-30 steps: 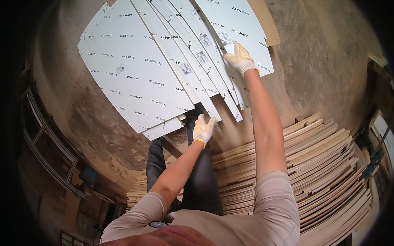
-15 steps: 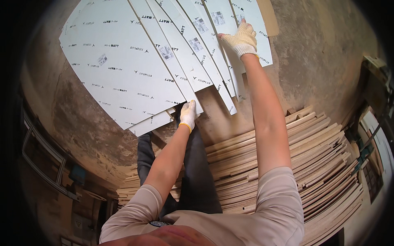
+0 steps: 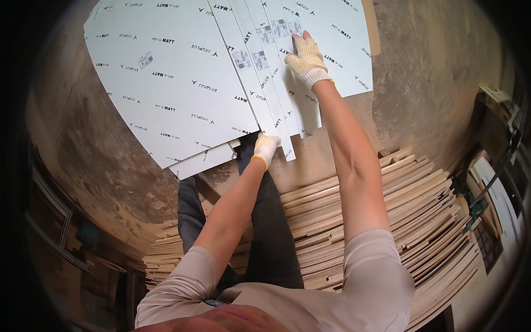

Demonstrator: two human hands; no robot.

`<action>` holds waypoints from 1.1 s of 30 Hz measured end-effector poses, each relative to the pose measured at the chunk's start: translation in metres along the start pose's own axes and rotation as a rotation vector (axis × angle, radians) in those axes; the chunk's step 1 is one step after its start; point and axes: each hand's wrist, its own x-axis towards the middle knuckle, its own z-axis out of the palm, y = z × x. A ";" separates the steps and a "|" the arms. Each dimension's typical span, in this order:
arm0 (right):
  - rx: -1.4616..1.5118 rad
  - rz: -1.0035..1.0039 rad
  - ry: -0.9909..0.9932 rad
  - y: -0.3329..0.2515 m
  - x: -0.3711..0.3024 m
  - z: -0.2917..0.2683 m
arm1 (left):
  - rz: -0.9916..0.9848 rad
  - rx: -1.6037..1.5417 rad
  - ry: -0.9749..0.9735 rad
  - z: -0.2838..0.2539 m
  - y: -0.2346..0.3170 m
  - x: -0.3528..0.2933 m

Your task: The person uses a utility knife and a straightedge to cut white panels on a workbench. They score the panels along the straightedge, snap off the cut sections, and stack the finished pieces on a nearby pallet.

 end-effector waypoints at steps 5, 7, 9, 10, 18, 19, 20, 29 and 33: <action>0.074 0.331 0.082 -0.007 -0.030 -0.030 | 0.167 0.326 -0.308 -0.068 -0.046 -0.040; 0.138 0.545 0.156 -0.009 -0.082 -0.033 | 0.290 0.142 -0.284 -0.117 -0.086 -0.065; 0.192 0.560 0.046 -0.023 -0.162 -0.027 | 0.318 -0.013 -0.094 -0.182 -0.138 -0.091; 0.189 0.541 -0.095 -0.033 -0.206 -0.023 | 0.298 -0.015 0.017 -0.221 -0.169 -0.103; -0.161 0.460 -0.909 -0.213 -0.519 -0.025 | 0.048 -0.351 0.508 -0.524 -0.461 -0.201; -0.130 0.518 -0.920 -0.243 -0.546 -0.027 | -0.079 -0.540 0.446 -0.543 -0.497 -0.218; -0.047 0.607 -0.903 -0.273 -0.565 -0.024 | -0.186 -0.595 0.433 -0.558 -0.529 -0.230; -0.177 0.171 -0.718 -0.521 -0.498 0.004 | -0.265 -1.002 0.253 -0.585 -0.706 -0.298; 0.294 0.320 -0.714 -0.607 -0.459 0.021 | -0.267 -1.135 0.253 -0.566 -0.708 -0.301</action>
